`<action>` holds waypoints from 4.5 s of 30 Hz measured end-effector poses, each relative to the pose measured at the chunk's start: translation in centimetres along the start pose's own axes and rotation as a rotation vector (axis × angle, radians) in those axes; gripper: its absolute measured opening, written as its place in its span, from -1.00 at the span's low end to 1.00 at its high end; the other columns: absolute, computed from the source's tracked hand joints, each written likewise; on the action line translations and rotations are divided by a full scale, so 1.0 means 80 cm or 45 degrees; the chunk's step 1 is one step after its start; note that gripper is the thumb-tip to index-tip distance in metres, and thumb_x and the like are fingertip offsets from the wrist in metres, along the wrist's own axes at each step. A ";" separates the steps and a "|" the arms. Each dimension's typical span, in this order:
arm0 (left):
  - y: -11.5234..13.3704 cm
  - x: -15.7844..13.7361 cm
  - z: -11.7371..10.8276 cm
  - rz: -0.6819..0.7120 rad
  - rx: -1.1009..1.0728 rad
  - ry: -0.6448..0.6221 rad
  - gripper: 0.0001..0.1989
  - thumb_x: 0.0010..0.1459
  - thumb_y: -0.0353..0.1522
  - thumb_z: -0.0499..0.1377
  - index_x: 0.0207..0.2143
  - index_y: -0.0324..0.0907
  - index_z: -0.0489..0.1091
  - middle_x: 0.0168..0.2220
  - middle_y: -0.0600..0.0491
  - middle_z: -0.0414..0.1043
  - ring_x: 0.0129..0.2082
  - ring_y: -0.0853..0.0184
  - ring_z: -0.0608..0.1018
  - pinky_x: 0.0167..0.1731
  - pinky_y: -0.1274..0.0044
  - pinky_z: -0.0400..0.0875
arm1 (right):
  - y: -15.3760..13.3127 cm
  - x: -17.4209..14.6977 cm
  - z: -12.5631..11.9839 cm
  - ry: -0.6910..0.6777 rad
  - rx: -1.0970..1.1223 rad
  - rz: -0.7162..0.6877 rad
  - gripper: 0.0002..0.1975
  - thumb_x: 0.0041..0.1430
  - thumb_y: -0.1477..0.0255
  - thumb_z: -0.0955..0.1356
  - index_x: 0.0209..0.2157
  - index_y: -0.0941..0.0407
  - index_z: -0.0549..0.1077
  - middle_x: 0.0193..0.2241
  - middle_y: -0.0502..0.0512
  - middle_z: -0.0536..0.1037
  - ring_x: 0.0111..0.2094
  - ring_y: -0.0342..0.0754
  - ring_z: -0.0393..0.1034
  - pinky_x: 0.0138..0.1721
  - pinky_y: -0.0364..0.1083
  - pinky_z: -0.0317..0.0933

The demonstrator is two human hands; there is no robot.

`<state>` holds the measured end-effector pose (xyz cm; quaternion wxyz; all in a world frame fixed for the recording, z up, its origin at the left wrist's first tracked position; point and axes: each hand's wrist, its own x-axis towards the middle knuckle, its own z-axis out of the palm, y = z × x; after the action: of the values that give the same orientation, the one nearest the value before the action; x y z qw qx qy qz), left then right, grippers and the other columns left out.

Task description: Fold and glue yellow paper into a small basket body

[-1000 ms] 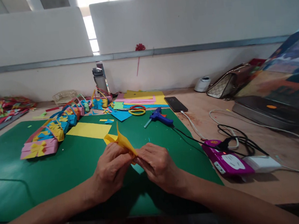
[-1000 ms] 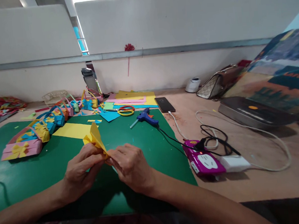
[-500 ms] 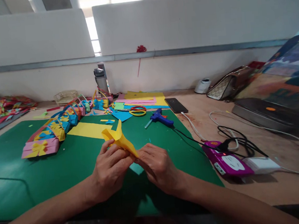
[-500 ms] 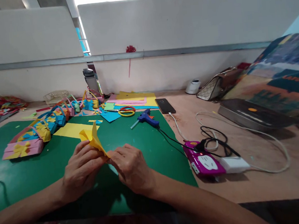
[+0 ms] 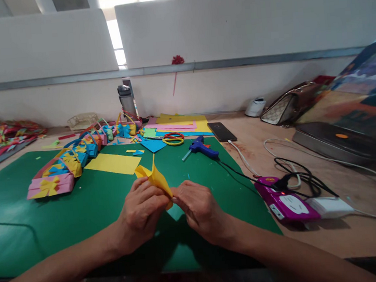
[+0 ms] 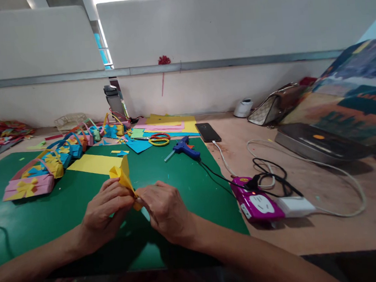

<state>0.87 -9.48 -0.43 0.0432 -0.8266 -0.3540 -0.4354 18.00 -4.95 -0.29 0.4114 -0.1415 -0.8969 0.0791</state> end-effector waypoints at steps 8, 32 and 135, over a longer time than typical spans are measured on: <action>0.001 0.000 -0.001 -0.022 -0.053 -0.016 -0.87 0.16 -0.53 0.05 -0.36 -0.19 0.35 -0.38 0.05 0.48 -0.36 0.38 0.45 -0.10 0.37 0.19 | -0.001 0.000 -0.001 -0.031 0.016 0.072 -0.78 0.26 0.54 0.14 -0.42 0.16 0.33 -0.56 0.03 0.43 -0.53 -0.15 0.21 -0.44 -0.15 0.10; 0.001 0.000 0.001 -0.056 -0.111 0.050 -0.84 0.14 -0.57 0.06 -0.32 -0.18 0.35 -0.37 0.04 0.48 -0.36 0.40 0.48 -0.08 0.38 0.26 | -0.001 0.002 0.003 0.024 -0.104 0.016 -0.77 0.22 0.55 0.19 -0.51 0.16 0.31 -0.61 0.03 0.42 -0.56 -0.14 0.24 -0.43 -0.12 0.14; 0.004 -0.004 -0.006 0.050 0.305 0.185 -0.84 0.09 -0.54 0.09 -0.46 -0.17 0.39 -0.09 -0.03 0.46 0.10 0.13 0.28 0.10 0.06 0.01 | -0.020 0.010 -0.016 0.003 -0.301 0.148 -0.82 0.16 0.61 0.21 -0.47 0.15 0.36 -0.34 0.08 0.53 -0.19 -0.05 0.38 0.08 0.13 -0.16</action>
<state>0.58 -10.06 -0.29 0.1755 -0.7885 -0.3832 -0.4479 18.17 -6.17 1.54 0.3878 -0.2408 -0.8897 -0.0035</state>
